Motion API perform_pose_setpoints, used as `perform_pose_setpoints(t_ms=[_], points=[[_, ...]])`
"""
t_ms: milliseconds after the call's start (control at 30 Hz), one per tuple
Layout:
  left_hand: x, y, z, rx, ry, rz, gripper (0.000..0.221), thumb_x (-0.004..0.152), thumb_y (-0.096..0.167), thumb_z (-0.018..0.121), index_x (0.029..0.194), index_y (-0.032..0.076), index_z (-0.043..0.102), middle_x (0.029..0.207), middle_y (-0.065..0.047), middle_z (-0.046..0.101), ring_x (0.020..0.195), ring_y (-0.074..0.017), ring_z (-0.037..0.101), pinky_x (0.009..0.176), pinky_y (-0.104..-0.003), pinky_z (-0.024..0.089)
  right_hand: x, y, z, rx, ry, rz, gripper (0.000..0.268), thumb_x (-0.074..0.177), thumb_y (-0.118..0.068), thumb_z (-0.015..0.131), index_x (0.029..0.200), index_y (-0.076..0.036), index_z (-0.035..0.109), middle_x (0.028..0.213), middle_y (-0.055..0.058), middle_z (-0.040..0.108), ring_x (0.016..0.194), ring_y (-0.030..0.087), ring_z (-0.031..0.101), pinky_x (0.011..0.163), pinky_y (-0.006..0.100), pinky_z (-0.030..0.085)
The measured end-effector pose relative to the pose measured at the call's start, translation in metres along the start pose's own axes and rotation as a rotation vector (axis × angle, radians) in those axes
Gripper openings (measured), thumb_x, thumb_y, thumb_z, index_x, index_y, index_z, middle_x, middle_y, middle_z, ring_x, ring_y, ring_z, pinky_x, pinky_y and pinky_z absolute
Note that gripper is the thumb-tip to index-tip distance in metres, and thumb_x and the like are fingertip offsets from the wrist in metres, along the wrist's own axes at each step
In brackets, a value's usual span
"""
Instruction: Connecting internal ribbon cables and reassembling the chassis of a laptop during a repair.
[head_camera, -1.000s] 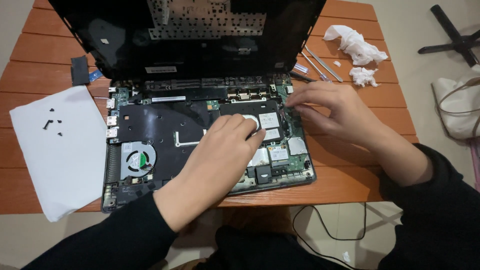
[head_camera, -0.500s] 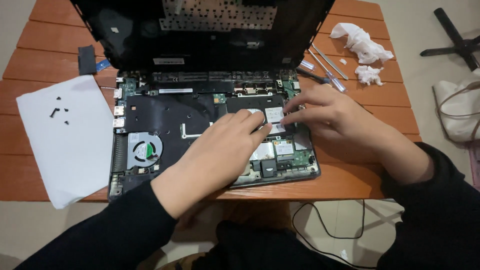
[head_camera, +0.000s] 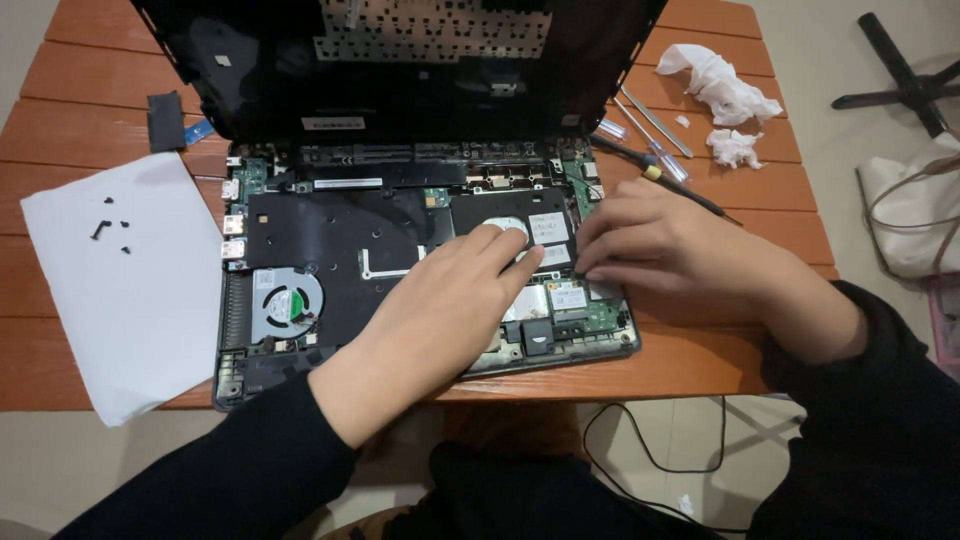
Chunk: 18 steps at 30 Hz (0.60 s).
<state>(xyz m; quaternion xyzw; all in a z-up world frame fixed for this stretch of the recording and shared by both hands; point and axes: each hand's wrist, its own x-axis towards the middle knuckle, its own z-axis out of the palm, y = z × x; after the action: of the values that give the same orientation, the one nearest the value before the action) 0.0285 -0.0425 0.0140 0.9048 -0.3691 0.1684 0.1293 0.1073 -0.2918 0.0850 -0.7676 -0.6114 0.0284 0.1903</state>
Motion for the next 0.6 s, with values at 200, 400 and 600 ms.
perform_pose_setpoints(t_ms=[200, 400, 600], points=[[0.000, 0.000, 0.001, 0.014, 0.015, 0.005, 0.051, 0.080, -0.006, 0.061, 0.131, -0.001, 0.061, 0.115, -0.013, 0.059, 0.103, -0.0312, 0.056, 0.073, -0.043, 0.052, -0.004, -0.001, 0.010, -0.079, -0.035, 0.016, 0.015, 0.104, -0.016, 0.053, 0.103, -0.006, 0.065, 0.106, 0.009, 0.061, 0.086, 0.028, 0.051, 0.081, 0.041, 0.042], [-0.002, 0.002, 0.002, 0.075, 0.041, 0.023, 0.046, 0.086, 0.000, 0.060, 0.132, 0.000, 0.061, 0.114, -0.011, 0.059, 0.099, -0.0289, 0.057, 0.077, -0.041, 0.051, -0.006, 0.003, 0.022, -0.202, -0.037, -0.081, 0.010, 0.103, -0.009, 0.053, 0.102, -0.001, 0.059, 0.108, 0.015, 0.058, 0.088, 0.032, 0.050, 0.082, 0.041, 0.041], [-0.003, 0.002, 0.002, 0.100, 0.065, 0.035, 0.045, 0.086, 0.000, 0.061, 0.132, -0.001, 0.062, 0.113, -0.011, 0.060, 0.097, -0.0277, 0.057, 0.078, -0.040, 0.052, -0.006, -0.001, 0.022, -0.230, -0.015, -0.109, 0.011, 0.105, -0.005, 0.049, 0.103, 0.003, 0.056, 0.108, 0.019, 0.058, 0.090, 0.033, 0.051, 0.085, 0.042, 0.042]])
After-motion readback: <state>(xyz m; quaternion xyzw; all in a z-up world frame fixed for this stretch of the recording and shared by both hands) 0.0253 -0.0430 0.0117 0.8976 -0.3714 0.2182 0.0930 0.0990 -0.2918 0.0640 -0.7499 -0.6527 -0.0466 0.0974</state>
